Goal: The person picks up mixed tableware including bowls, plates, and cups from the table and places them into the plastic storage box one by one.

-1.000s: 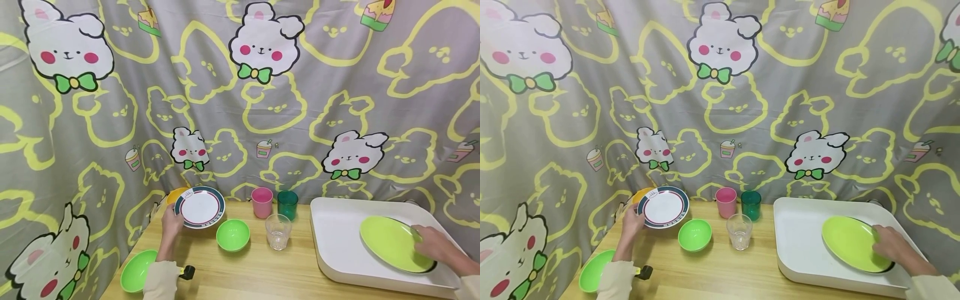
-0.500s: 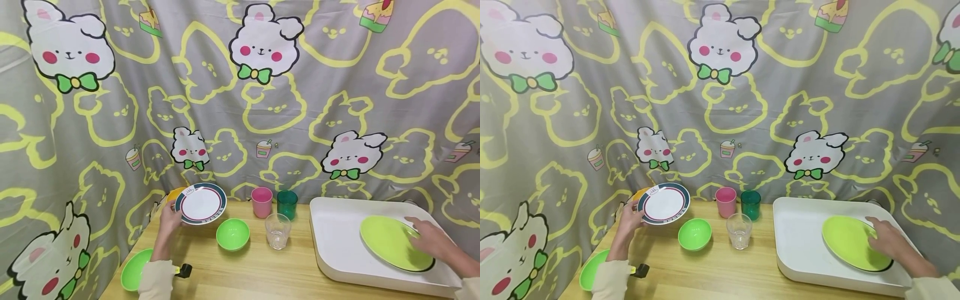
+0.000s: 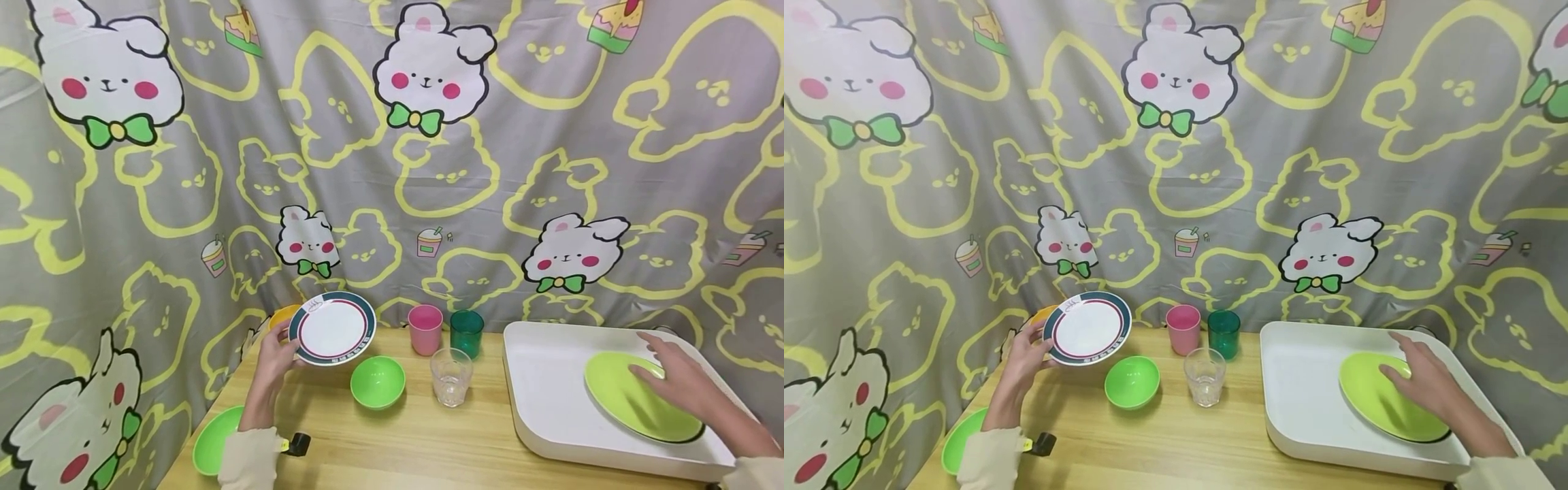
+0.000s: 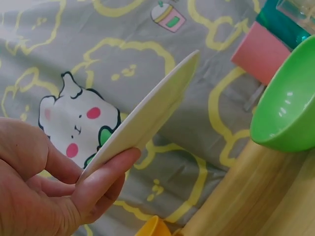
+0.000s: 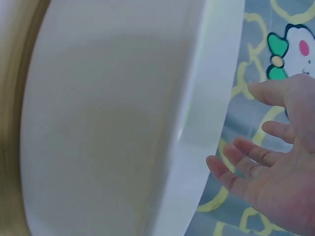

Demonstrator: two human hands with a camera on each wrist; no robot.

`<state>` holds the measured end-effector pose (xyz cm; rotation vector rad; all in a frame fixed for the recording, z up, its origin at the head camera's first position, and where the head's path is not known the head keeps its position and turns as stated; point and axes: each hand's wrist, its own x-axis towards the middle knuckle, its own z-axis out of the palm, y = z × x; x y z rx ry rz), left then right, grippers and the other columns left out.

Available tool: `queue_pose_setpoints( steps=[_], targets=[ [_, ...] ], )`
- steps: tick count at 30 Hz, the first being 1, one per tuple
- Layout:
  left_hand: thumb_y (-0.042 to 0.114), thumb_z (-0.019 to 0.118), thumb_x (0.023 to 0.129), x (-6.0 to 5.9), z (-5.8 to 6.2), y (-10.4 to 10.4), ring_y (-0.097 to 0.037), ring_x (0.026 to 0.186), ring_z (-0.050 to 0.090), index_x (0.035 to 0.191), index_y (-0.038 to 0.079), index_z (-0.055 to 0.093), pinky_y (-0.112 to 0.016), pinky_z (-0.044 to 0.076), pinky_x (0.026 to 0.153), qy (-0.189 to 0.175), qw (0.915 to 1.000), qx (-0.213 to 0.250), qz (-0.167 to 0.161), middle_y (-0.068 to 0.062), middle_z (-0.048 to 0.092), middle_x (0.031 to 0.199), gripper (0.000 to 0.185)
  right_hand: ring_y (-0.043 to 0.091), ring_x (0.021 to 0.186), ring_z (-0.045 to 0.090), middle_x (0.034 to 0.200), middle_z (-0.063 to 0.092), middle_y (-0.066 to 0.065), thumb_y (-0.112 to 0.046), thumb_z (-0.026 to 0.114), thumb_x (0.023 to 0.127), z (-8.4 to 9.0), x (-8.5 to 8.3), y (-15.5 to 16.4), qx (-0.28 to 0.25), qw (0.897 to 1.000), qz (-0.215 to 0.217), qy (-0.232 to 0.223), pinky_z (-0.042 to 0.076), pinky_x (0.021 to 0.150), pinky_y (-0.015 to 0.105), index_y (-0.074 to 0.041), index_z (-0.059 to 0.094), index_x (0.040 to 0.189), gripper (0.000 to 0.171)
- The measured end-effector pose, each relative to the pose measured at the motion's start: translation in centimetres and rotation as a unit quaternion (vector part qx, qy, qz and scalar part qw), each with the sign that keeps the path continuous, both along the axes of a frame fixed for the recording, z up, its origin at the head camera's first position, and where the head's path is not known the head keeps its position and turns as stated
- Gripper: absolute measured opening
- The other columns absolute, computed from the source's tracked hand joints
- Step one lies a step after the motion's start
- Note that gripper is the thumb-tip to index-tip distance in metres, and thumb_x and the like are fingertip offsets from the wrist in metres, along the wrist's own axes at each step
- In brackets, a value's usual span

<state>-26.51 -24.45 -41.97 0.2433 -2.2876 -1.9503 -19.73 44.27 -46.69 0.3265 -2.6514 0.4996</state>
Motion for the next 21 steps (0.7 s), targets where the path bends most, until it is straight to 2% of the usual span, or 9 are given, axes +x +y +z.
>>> queue_pose_setpoints(
  steps=[9,15,21],
  targets=[
    [-0.009,0.049,0.101,0.1,0.5,0.8,-0.027,0.095,0.063,0.154,-0.010,0.030,-0.028,0.062,0.060,0.014,0.9998,0.012,-0.013,-0.034,0.040,0.143,0.057,0.061,0.114,0.044,0.128,0.047,0.044,-0.017,0.073,0.094,1.1,-0.1,-2.3,-0.007,1.000,-0.010,-0.011,0.040,0.084,0.074,0.018,0.039,0.141,0.068],
    [-0.008,0.049,0.101,0.4,1.0,1.6,-0.030,0.099,0.063,0.155,-0.011,0.029,-0.029,0.063,0.062,0.018,0.9993,0.024,-0.020,-0.036,0.037,0.146,0.057,0.063,0.118,0.041,0.135,0.043,0.044,-0.021,0.071,0.097,1.3,-0.1,-3.5,-0.026,1.000,-0.005,-0.013,0.037,0.086,0.078,0.014,0.034,0.148,0.072],
    [-0.007,0.049,0.102,0.3,0.9,2.5,-0.031,0.102,0.061,0.155,-0.008,0.031,-0.028,0.062,0.063,0.021,0.9991,0.030,-0.023,-0.032,0.041,0.144,0.056,0.063,0.121,0.040,0.137,0.043,0.044,-0.022,0.071,0.097,1.5,0.0,-4.8,-0.054,0.999,-0.005,-0.004,0.035,0.089,0.078,0.012,0.033,0.150,0.074]
  ],
)
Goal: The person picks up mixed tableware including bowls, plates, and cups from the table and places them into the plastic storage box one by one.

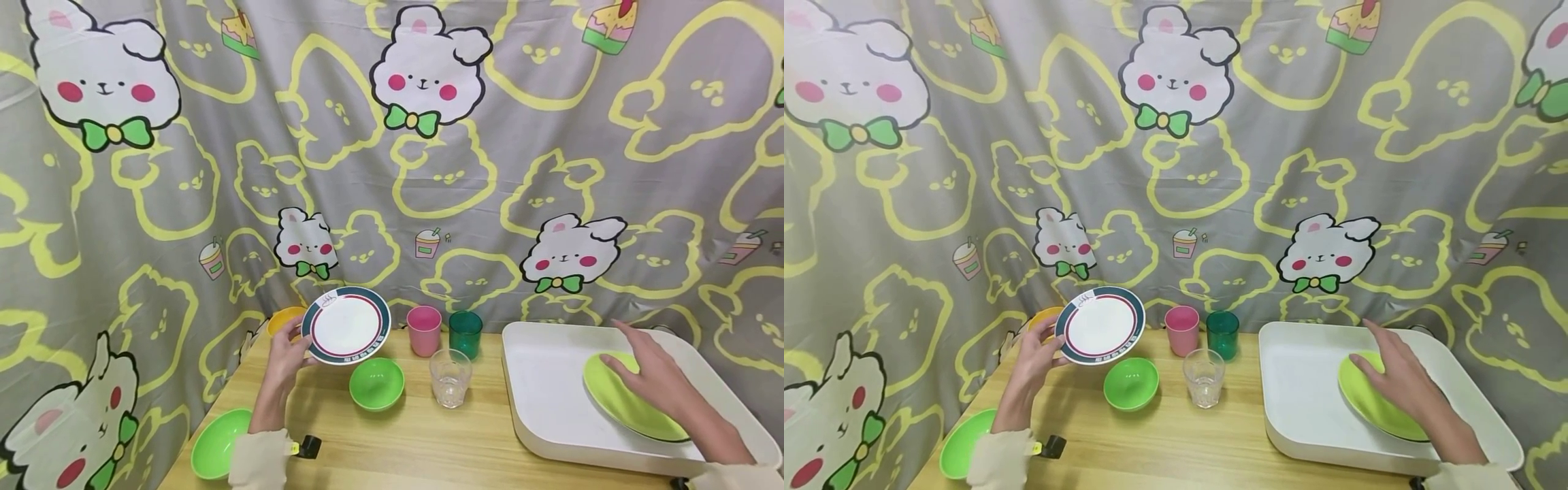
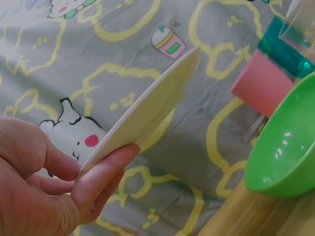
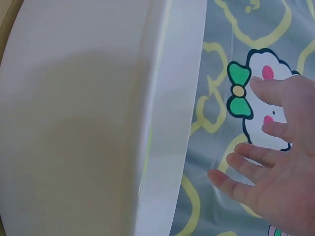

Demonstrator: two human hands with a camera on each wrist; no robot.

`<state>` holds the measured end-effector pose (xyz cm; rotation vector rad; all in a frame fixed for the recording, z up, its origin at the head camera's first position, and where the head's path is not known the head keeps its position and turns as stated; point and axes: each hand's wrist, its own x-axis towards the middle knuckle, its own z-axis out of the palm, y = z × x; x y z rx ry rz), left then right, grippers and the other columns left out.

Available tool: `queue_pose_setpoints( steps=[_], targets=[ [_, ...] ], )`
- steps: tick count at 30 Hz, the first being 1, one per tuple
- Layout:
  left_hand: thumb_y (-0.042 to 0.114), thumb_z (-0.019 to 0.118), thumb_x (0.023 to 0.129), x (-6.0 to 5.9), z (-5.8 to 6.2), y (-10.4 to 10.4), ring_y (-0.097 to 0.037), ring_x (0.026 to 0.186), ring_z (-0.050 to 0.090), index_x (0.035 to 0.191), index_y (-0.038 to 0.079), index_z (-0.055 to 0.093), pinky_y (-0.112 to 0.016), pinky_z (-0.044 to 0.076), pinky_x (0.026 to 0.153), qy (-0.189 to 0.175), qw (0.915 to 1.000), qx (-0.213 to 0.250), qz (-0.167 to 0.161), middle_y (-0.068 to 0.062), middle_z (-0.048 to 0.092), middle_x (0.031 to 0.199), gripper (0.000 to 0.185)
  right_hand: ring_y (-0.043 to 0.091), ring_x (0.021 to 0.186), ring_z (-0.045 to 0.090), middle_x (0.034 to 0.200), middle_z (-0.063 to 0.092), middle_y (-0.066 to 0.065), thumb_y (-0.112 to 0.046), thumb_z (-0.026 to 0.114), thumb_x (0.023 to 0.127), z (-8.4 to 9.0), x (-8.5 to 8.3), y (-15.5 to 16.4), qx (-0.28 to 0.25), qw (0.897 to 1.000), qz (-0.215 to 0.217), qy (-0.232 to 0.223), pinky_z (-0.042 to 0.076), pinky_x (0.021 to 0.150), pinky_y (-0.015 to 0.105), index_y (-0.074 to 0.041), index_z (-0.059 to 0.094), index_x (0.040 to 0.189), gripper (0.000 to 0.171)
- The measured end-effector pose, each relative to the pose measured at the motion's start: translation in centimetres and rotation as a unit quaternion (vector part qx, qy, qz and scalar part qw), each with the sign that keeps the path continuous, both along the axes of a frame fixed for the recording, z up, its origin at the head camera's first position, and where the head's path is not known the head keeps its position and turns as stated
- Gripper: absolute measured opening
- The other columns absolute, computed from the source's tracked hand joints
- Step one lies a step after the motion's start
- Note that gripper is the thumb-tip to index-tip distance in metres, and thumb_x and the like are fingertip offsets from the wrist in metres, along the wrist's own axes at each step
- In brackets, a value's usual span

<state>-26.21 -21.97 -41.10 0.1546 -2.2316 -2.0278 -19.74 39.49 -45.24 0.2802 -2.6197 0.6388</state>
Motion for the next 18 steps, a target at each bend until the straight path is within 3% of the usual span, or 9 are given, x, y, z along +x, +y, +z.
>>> queue_pose_setpoints(
  steps=[7,12,18],
  targets=[
    [-0.009,0.048,0.101,0.2,0.1,1.1,-0.035,0.107,0.059,0.155,-0.008,0.032,-0.030,0.063,0.065,0.008,0.9998,0.016,-0.010,-0.032,0.041,0.144,0.056,0.063,0.125,0.039,0.142,0.041,0.042,-0.022,0.070,0.098,0.0,0.3,-1.7,-0.035,0.999,0.009,0.002,0.033,0.094,0.079,0.010,0.031,0.153,0.074],
    [-0.010,0.048,0.100,0.5,0.2,2.0,-0.036,0.109,0.057,0.155,-0.007,0.033,-0.031,0.063,0.064,0.009,0.9995,0.026,-0.018,-0.031,0.041,0.144,0.056,0.056,0.121,0.046,0.142,0.043,0.038,-0.024,0.071,0.098,0.4,0.3,-3.3,-0.047,0.999,0.009,0.011,0.042,0.086,0.075,0.007,0.034,0.153,0.073],
    [-0.011,0.049,0.098,0.7,0.0,2.9,-0.028,0.097,0.062,0.152,-0.009,0.037,-0.032,0.063,0.060,0.022,0.9985,0.037,-0.035,-0.031,0.042,0.143,0.055,0.051,0.120,0.051,0.143,0.046,0.034,-0.019,0.073,0.097,0.7,0.2,-5.7,-0.065,0.997,0.023,0.036,0.051,0.082,0.068,0.005,0.039,0.151,0.069]
  ],
)
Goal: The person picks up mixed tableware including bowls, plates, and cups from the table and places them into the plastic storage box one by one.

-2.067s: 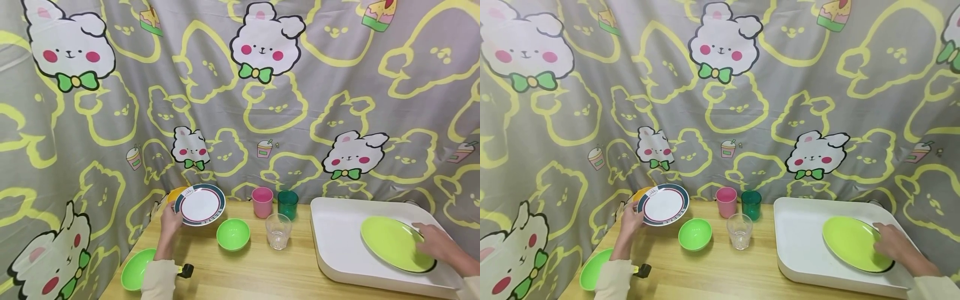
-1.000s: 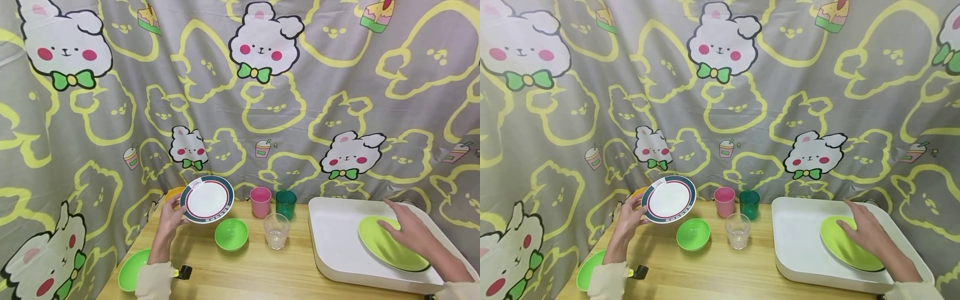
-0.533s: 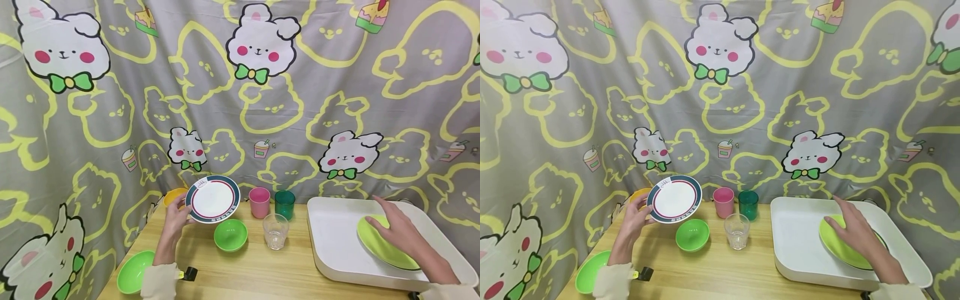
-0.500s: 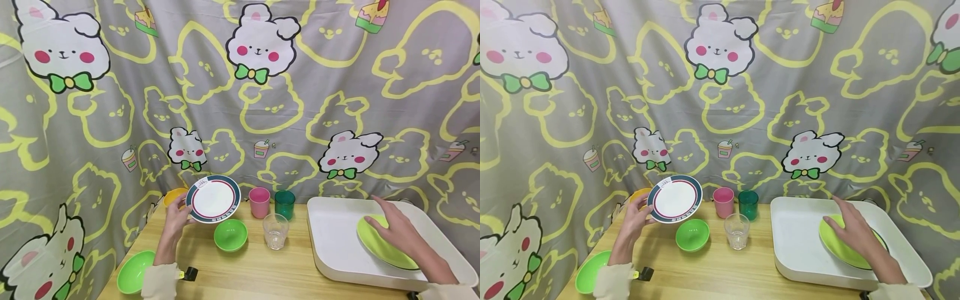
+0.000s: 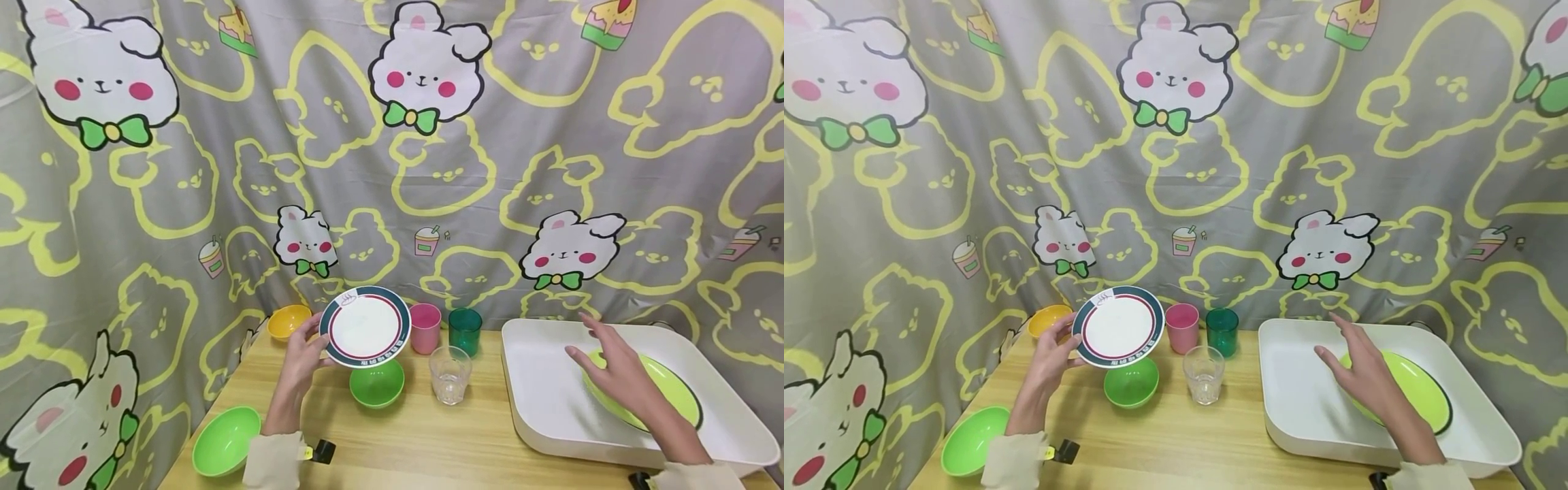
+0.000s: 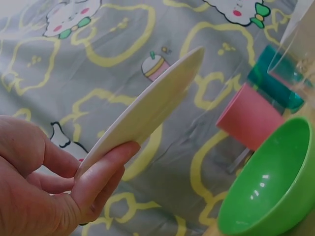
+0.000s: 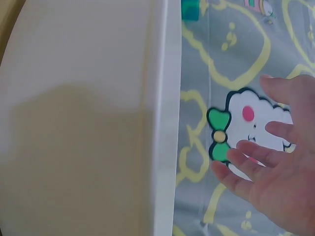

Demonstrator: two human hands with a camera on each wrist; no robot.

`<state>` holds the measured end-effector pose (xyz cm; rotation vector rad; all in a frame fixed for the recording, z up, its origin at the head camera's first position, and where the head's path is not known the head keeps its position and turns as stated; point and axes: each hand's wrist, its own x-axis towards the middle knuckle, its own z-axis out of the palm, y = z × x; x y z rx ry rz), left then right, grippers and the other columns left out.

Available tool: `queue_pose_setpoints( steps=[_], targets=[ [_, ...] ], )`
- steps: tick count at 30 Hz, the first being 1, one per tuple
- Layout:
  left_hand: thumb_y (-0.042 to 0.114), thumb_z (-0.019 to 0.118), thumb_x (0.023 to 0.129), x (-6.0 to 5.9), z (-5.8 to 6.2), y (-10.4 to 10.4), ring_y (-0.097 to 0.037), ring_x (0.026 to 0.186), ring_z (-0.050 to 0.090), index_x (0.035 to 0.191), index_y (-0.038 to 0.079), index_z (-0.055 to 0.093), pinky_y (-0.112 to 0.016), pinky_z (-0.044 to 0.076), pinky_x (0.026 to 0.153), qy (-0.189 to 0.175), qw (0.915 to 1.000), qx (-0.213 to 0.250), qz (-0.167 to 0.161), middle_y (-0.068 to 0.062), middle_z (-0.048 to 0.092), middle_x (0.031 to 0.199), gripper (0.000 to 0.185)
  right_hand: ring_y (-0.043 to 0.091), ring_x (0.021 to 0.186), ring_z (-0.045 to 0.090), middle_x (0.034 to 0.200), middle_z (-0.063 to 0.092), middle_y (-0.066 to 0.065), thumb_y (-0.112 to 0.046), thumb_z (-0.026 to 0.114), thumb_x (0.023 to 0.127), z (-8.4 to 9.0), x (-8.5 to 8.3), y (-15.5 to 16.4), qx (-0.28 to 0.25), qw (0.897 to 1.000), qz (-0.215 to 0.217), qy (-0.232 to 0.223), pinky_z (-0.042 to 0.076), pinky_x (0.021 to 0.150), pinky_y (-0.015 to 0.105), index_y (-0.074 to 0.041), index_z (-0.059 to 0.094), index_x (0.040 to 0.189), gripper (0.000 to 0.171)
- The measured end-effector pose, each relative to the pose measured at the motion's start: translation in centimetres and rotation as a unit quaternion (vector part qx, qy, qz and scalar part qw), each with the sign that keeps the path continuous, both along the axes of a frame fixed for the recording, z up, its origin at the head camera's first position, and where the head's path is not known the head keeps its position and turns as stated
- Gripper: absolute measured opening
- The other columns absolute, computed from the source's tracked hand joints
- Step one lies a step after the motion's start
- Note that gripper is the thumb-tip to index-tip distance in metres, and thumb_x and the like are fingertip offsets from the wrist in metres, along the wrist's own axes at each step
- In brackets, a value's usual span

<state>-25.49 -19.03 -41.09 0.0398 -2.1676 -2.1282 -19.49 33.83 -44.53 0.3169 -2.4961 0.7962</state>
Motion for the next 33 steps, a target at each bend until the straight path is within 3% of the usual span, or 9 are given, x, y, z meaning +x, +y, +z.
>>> queue_pose_setpoints(
  steps=[27,33],
  targets=[
    [-0.008,0.051,0.098,0.4,-0.8,5.3,-0.027,0.093,0.064,0.151,-0.005,0.042,-0.032,0.063,0.059,0.018,0.9962,0.057,-0.062,-0.029,0.044,0.143,0.054,0.044,0.126,0.056,0.145,0.052,0.024,-0.022,0.070,0.100,0.5,-1.0,-9.6,-0.130,0.990,0.054,-0.018,0.055,0.091,0.057,-0.002,0.039,0.155,0.066],
    [-0.008,0.050,0.099,0.3,-1.5,6.4,-0.025,0.092,0.065,0.152,-0.004,0.041,-0.035,0.064,0.063,0.020,0.9936,0.072,-0.085,-0.028,0.044,0.142,0.054,0.043,0.128,0.055,0.144,0.051,0.024,-0.026,0.067,0.102,-0.1,-1.5,-11.1,-0.162,0.984,0.061,-0.049,0.055,0.094,0.057,-0.003,0.037,0.156,0.067]
  ],
)
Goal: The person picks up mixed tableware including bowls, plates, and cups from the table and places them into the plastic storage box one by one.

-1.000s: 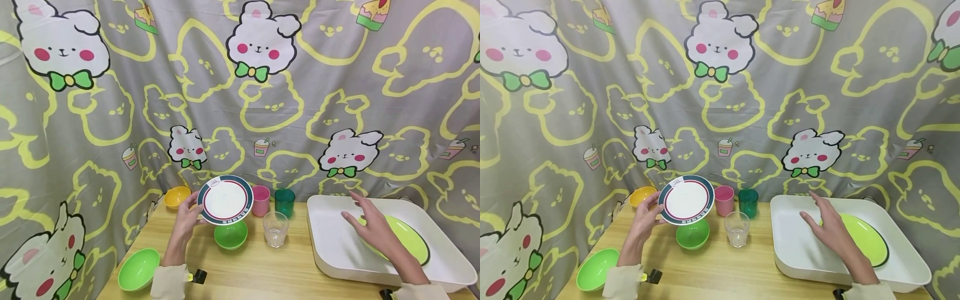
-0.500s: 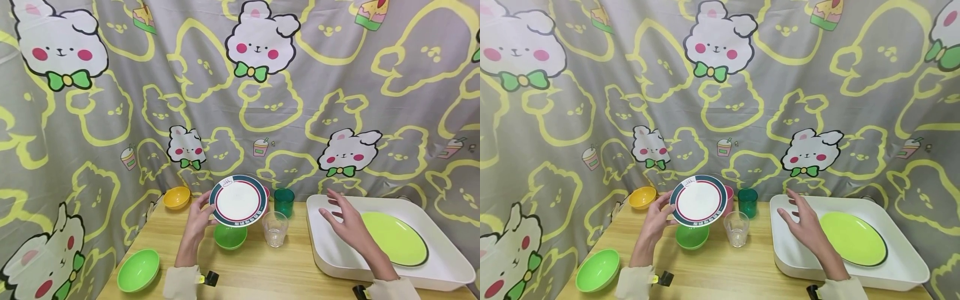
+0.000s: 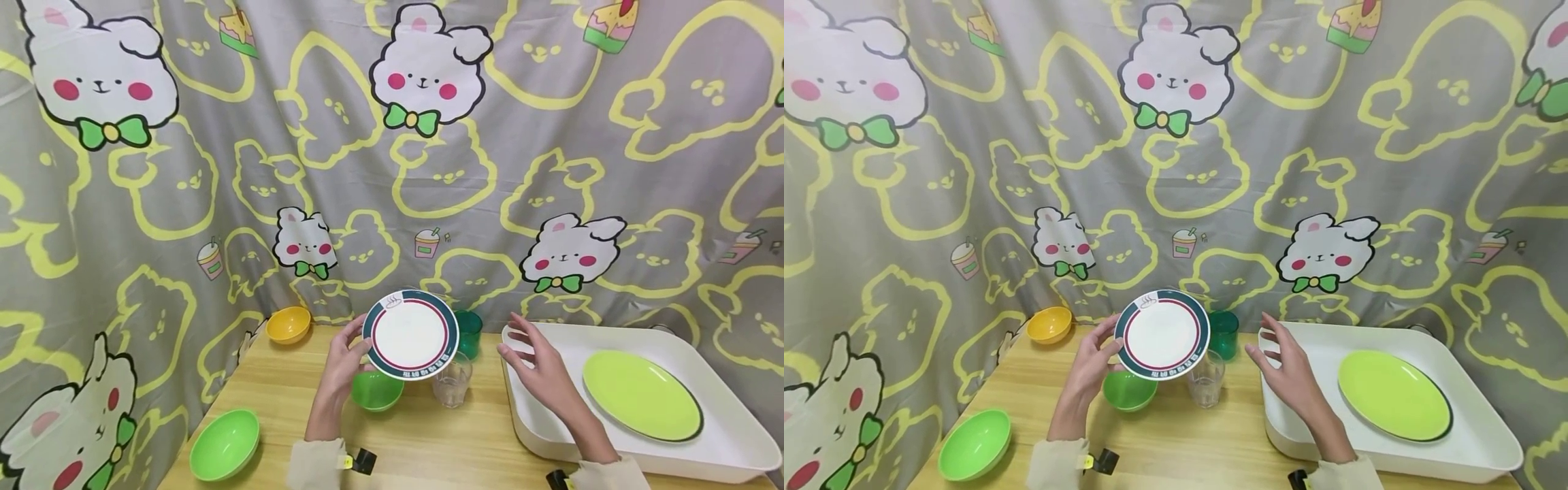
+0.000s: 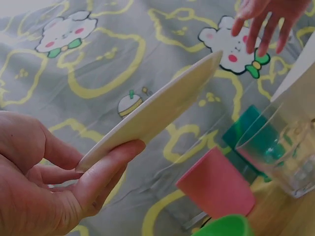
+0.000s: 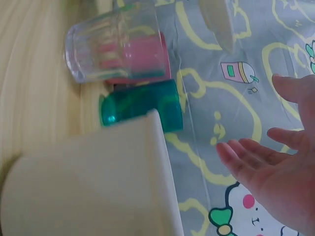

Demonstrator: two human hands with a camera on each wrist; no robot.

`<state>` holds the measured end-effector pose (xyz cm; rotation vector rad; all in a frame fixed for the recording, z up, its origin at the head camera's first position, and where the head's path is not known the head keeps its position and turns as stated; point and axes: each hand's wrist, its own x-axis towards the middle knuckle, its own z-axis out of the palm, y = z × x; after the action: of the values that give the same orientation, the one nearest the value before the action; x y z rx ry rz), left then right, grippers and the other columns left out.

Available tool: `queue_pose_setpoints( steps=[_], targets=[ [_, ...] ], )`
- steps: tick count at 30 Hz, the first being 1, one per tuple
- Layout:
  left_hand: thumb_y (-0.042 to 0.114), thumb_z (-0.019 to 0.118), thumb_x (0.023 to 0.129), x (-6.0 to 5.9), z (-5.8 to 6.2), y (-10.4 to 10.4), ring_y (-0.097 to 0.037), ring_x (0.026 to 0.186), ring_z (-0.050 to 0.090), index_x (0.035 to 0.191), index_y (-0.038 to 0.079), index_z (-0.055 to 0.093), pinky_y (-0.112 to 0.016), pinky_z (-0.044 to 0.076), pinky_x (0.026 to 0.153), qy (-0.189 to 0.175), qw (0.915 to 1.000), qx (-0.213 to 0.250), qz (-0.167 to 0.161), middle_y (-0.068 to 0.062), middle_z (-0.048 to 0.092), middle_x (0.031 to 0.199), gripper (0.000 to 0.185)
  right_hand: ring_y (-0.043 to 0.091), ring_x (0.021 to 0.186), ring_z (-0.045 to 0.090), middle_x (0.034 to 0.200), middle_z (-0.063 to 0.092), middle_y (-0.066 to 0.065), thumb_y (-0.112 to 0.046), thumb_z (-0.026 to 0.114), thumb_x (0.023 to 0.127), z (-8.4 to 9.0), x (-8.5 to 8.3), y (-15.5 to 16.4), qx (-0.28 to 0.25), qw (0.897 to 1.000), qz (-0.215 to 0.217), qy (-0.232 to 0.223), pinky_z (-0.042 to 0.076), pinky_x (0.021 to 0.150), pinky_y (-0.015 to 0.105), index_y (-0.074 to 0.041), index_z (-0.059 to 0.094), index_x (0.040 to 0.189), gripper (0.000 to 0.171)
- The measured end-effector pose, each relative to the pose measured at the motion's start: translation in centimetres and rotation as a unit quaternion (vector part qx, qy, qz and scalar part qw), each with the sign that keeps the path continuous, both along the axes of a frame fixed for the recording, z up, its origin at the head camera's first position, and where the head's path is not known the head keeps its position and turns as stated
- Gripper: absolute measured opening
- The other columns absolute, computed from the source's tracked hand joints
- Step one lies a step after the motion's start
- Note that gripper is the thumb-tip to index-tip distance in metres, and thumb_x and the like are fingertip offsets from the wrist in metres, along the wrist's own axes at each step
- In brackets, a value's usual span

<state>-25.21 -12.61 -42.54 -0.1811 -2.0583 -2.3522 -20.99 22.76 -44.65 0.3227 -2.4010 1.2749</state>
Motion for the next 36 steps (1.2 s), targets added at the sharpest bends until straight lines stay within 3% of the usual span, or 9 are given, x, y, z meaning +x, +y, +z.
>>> queue_pose_setpoints(
  steps=[10,18,26,32,36],
  targets=[
    [-0.010,0.050,0.097,0.3,-0.4,2.0,-0.025,0.086,0.066,0.151,-0.006,0.041,-0.038,0.064,0.060,0.012,0.9995,-0.007,-0.027,-0.030,0.045,0.139,0.055,0.041,0.131,0.053,0.146,0.051,0.021,-0.033,0.067,0.101,-0.6,-0.6,-2.4,-0.021,0.999,0.008,-0.032,0.054,0.098,0.058,-0.003,0.035,0.157,0.071],
    [-0.009,0.050,0.097,0.8,-0.6,3.7,-0.025,0.087,0.067,0.151,-0.006,0.042,-0.038,0.064,0.060,0.020,0.9991,0.000,-0.037,-0.030,0.045,0.139,0.054,0.042,0.126,0.057,0.142,0.054,0.024,-0.031,0.069,0.100,-1.0,-0.9,-3.7,-0.032,0.999,0.016,-0.038,0.057,0.095,0.047,0.002,0.040,0.153,0.070],
    [-0.008,0.053,0.096,1.0,-1.4,5.6,-0.024,0.091,0.068,0.151,-0.003,0.043,-0.031,0.061,0.055,0.015,0.9989,0.014,-0.043,-0.027,0.047,0.142,0.056,0.036,0.114,0.063,0.129,0.063,0.025,-0.017,0.074,0.096,-0.9,-0.9,-3.8,-0.026,0.998,-0.027,-0.050,0.061,0.083,0.028,0.005,0.049,0.146,0.060],
    [-0.010,0.054,0.096,1.1,-2.1,6.7,-0.024,0.092,0.068,0.150,0.002,0.047,-0.029,0.060,0.053,0.006,0.9994,0.009,-0.033,-0.022,0.050,0.142,0.056,0.033,0.099,0.065,0.108,0.069,0.022,-0.009,0.075,0.091,-0.6,-0.6,-3.3,-0.020,0.996,-0.060,-0.055,0.059,0.079,0.030,0.009,0.055,0.138,0.054],
    [-0.010,0.053,0.096,1.2,-2.3,7.2,-0.025,0.093,0.067,0.149,0.005,0.048,-0.031,0.061,0.054,0.006,0.9995,0.008,-0.031,-0.021,0.052,0.141,0.056,0.030,0.094,0.067,0.106,0.068,0.021,-0.006,0.074,0.092,-0.7,-0.5,-3.0,-0.040,0.994,-0.062,-0.079,0.056,0.072,0.024,0.010,0.053,0.140,0.055]
  ],
)
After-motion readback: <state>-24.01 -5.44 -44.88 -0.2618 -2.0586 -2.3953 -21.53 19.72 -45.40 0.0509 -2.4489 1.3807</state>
